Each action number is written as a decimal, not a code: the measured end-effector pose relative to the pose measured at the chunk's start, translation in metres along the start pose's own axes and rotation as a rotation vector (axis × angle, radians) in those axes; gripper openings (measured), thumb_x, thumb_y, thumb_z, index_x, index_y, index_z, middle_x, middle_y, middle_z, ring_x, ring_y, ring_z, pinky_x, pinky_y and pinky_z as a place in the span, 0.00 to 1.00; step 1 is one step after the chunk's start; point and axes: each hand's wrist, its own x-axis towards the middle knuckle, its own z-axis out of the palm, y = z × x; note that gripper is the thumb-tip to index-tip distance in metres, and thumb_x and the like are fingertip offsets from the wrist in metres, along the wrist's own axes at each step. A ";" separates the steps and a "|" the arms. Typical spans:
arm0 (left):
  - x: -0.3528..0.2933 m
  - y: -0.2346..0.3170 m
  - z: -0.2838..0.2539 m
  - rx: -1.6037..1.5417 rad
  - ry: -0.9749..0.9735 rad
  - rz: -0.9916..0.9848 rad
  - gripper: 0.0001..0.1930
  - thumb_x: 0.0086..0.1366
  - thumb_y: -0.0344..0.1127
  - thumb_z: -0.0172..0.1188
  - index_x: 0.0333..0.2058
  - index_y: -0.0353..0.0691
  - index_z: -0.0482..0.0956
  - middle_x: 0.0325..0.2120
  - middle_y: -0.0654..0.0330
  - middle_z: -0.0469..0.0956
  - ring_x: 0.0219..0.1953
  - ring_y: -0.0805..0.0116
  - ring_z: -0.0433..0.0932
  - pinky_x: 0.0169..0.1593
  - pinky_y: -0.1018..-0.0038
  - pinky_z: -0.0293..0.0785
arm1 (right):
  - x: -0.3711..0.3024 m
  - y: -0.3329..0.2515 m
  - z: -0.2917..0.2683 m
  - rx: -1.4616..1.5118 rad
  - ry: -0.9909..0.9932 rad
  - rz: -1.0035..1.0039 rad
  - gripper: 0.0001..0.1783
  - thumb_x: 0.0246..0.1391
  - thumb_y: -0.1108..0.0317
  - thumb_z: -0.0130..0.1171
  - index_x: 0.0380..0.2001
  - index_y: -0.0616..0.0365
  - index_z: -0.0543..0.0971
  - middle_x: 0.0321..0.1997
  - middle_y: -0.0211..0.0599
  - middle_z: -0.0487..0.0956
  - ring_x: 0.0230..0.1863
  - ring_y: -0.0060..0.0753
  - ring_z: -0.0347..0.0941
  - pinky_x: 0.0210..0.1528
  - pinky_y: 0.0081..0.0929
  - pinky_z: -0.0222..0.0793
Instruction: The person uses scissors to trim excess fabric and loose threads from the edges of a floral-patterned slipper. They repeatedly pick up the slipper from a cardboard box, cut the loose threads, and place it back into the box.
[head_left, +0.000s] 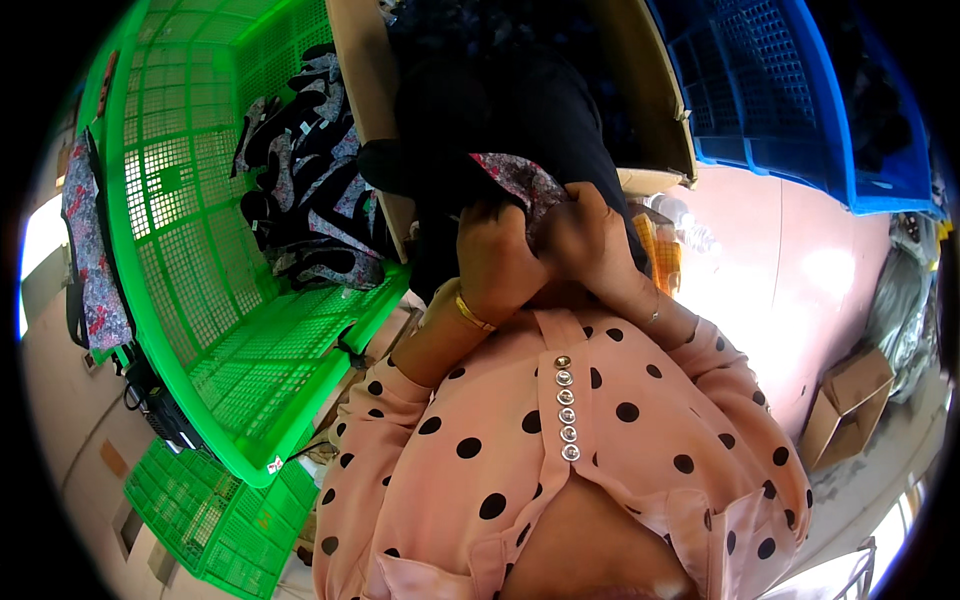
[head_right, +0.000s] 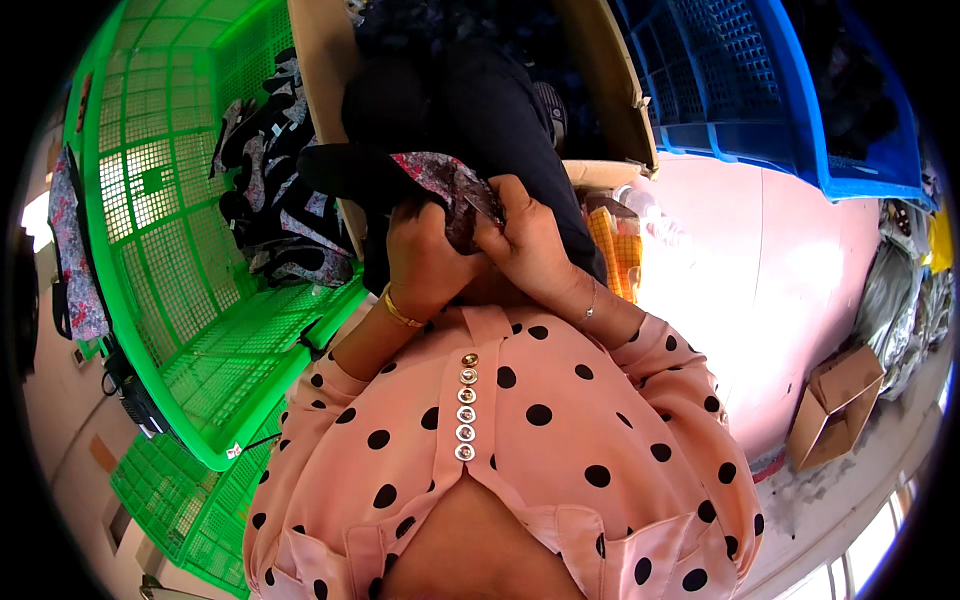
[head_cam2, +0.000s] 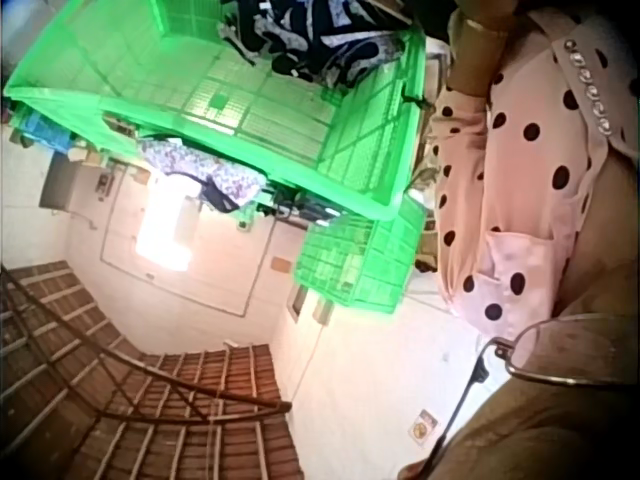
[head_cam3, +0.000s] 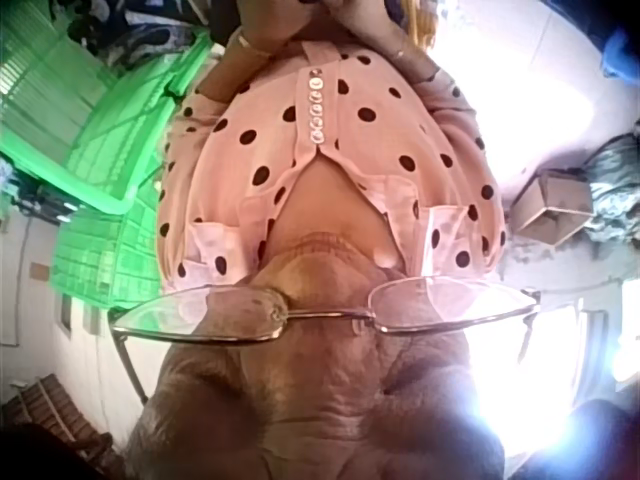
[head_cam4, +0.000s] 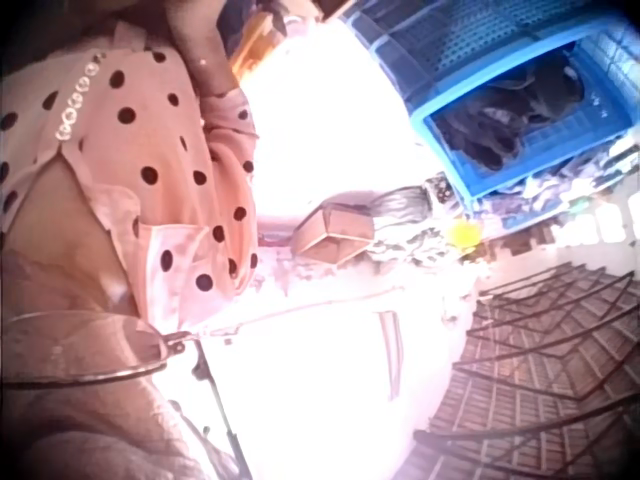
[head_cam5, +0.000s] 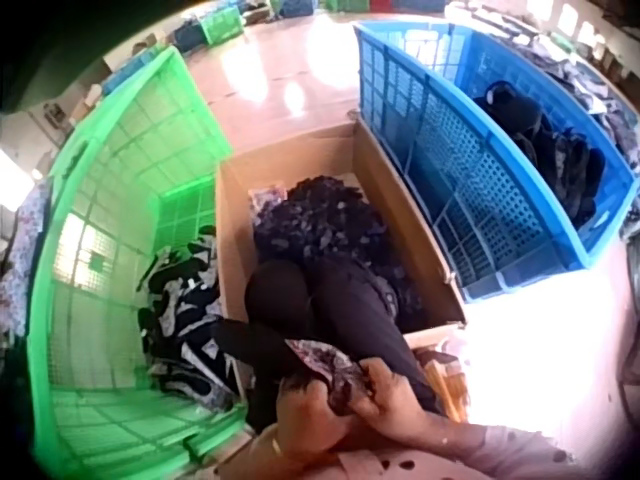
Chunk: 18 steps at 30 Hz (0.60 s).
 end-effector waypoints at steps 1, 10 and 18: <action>-0.004 -0.002 0.001 -0.001 -0.045 -0.026 0.23 0.39 0.44 0.74 0.30 0.35 0.77 0.29 0.49 0.78 0.33 0.48 0.78 0.43 0.57 0.72 | -0.001 0.001 -0.001 0.005 -0.007 -0.003 0.15 0.55 0.69 0.58 0.43 0.63 0.71 0.27 0.50 0.78 0.29 0.51 0.79 0.32 0.36 0.74; 0.004 0.005 -0.044 -0.464 -0.583 -0.021 0.15 0.43 0.37 0.71 0.30 0.38 0.80 0.24 0.55 0.80 0.27 0.63 0.79 0.36 0.70 0.75 | 0.036 -0.052 -0.053 -0.049 -0.243 -0.544 0.17 0.43 0.66 0.70 0.37 0.58 0.79 0.46 0.43 0.78 0.39 0.39 0.79 0.37 0.29 0.76; 0.020 0.013 -0.082 -0.671 -0.851 -0.158 0.15 0.46 0.35 0.72 0.29 0.32 0.79 0.19 0.55 0.76 0.22 0.78 0.70 0.28 0.77 0.68 | 0.037 -0.054 -0.071 -0.082 -0.831 -0.229 0.32 0.32 0.44 0.75 0.29 0.63 0.78 0.28 0.44 0.77 0.28 0.45 0.76 0.31 0.31 0.70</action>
